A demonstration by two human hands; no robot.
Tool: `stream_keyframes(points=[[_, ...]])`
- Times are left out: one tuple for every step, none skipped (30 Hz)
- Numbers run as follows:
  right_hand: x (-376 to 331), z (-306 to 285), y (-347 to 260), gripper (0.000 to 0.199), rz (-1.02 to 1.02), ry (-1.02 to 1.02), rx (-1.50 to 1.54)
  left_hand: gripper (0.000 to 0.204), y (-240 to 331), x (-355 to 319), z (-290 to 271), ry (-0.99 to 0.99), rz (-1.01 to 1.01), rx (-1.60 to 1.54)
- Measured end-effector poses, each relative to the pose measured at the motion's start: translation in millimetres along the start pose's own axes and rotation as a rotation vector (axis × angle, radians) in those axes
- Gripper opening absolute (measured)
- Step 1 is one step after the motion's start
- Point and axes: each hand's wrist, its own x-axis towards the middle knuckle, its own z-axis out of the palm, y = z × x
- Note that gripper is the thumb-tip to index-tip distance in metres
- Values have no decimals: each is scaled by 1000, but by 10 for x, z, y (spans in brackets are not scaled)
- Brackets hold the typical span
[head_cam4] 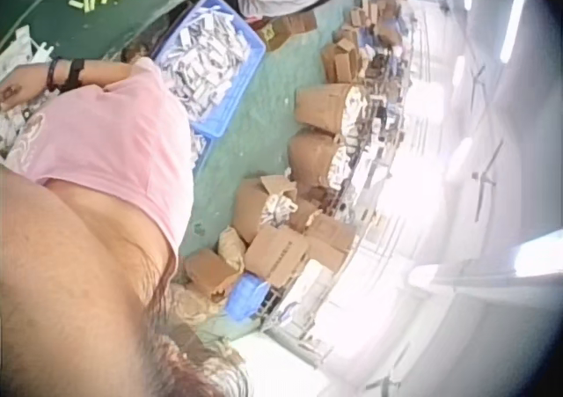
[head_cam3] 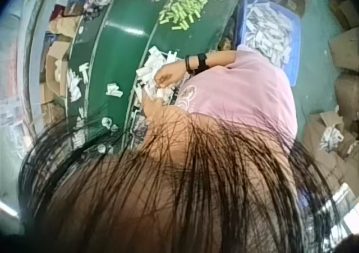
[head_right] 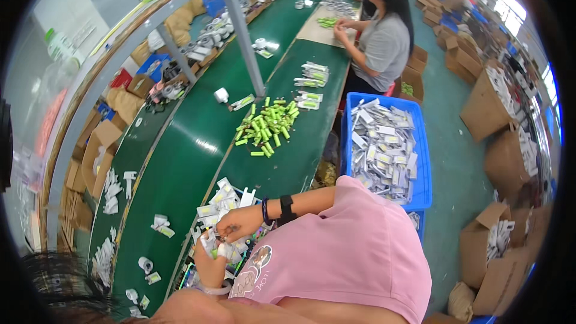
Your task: Assembling small electronic components at a factory workstation.
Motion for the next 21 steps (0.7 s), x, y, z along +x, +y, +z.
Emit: stream_keyframes(points=[[-14,10,-79,16,8,13,-10,42,81,7,-10,-13,10,-7],[-18,33,-221,16,77,75,4,42,249,7,-54,-37,-164,-216],[-30,48,-296,16,144,134,20,42,340,13,-69,-59,-344,-421],[-9,78,-328,15,105,223,-78,44,319,13,-91,-68,-339,-481],[-8,84,-371,15,105,231,-79,44,338,24,-102,-75,-338,-479],[-8,93,-425,15,87,349,-137,42,395,48,-113,-40,-362,-535],[1,97,-490,15,69,462,-192,40,426,44,-121,1,-390,-592],[10,84,-503,13,44,499,-266,34,342,37,-81,48,-329,-735],[26,60,-526,13,46,500,-265,34,329,47,-40,46,-331,-735],[49,53,-544,12,-30,550,-323,33,323,54,-3,142,-378,-797],[57,51,-560,12,-106,600,-382,32,328,67,37,240,-424,-858],[49,56,-572,9,-93,603,-409,34,347,91,88,307,-459,-803],[57,64,-549,9,-92,604,-407,34,327,93,101,306,-462,-802],[71,68,-506,9,-155,624,-503,31,297,99,115,290,-450,-809],[77,73,-482,10,-220,641,-598,28,268,104,130,275,-438,-816],[84,87,-496,10,-219,632,-585,28,229,70,130,249,-440,-826],[79,87,-511,11,-209,597,-618,28,227,51,137,266,-451,-824],[76,78,-527,13,-202,559,-647,28,252,57,155,268,-450,-820],[69,54,-563,13,-202,540,-618,28,275,39,177,277,-455,-816],[72,47,-591,14,-244,561,-656,27,224,14,184,252,-416,-878],[68,17,-619,14,-287,582,-689,29,242,45,257,307,-426,-875]])
